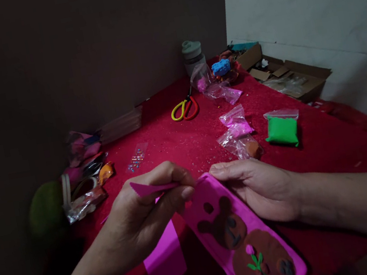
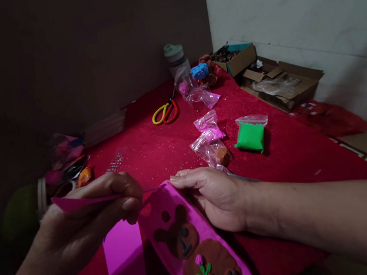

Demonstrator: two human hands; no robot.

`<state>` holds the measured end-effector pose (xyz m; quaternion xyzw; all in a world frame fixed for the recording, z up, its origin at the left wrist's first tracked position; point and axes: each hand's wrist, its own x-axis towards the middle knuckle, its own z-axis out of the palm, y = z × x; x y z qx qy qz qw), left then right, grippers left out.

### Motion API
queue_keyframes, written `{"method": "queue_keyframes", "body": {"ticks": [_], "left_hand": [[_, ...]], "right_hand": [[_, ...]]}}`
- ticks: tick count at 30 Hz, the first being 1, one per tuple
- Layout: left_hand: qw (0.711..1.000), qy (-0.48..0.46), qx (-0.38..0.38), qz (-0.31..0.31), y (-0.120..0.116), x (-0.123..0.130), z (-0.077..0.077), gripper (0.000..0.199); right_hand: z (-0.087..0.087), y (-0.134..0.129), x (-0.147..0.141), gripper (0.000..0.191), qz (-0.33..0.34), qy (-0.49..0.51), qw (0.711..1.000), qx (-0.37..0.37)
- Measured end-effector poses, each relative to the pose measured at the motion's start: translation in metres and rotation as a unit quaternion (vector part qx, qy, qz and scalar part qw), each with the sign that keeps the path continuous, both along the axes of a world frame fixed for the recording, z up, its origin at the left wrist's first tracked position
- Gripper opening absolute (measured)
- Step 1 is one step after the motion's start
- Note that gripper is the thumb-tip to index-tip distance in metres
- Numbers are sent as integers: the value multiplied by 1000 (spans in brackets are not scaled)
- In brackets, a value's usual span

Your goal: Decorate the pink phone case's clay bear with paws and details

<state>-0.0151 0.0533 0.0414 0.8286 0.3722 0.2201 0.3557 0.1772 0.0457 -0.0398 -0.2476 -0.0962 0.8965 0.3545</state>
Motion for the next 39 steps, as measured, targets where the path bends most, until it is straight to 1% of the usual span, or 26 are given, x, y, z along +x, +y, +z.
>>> {"method": "queue_keyframes", "body": {"ticks": [2, 7, 12, 18, 24, 29, 33, 39], "left_hand": [[1000, 5, 3, -12, 1, 0, -1, 11], [999, 27, 18, -14, 3, 0, -3, 10], [999, 38, 8, -18, 3, -3, -6, 10], [1000, 22, 9, -10, 3, -2, -9, 9], [999, -29, -16, 13, 4, -2, -16, 9], [999, -36, -37, 16, 2, -1, -13, 7], [1000, -16, -24, 3, 0, 0, -11, 8], [1000, -13, -10, -4, 1, 1, -13, 10]], "right_hand": [[1, 1, 0, 17, 5, -2, 1000, -3], [1, 1, -1, 15, 4, 2, 1000, 3], [4, 1, -1, 17, 2, -11, 1000, -2], [3, 1, -1, 16, 4, -15, 1000, -3], [2, 0, -1, 13, 0, -7, 1000, 3], [4, 0, -1, 14, -1, -1, 1000, 4], [4, 0, -1, 15, 4, -5, 1000, 0], [5, 0, -2, 16, -4, -27, 1000, -6]]}}
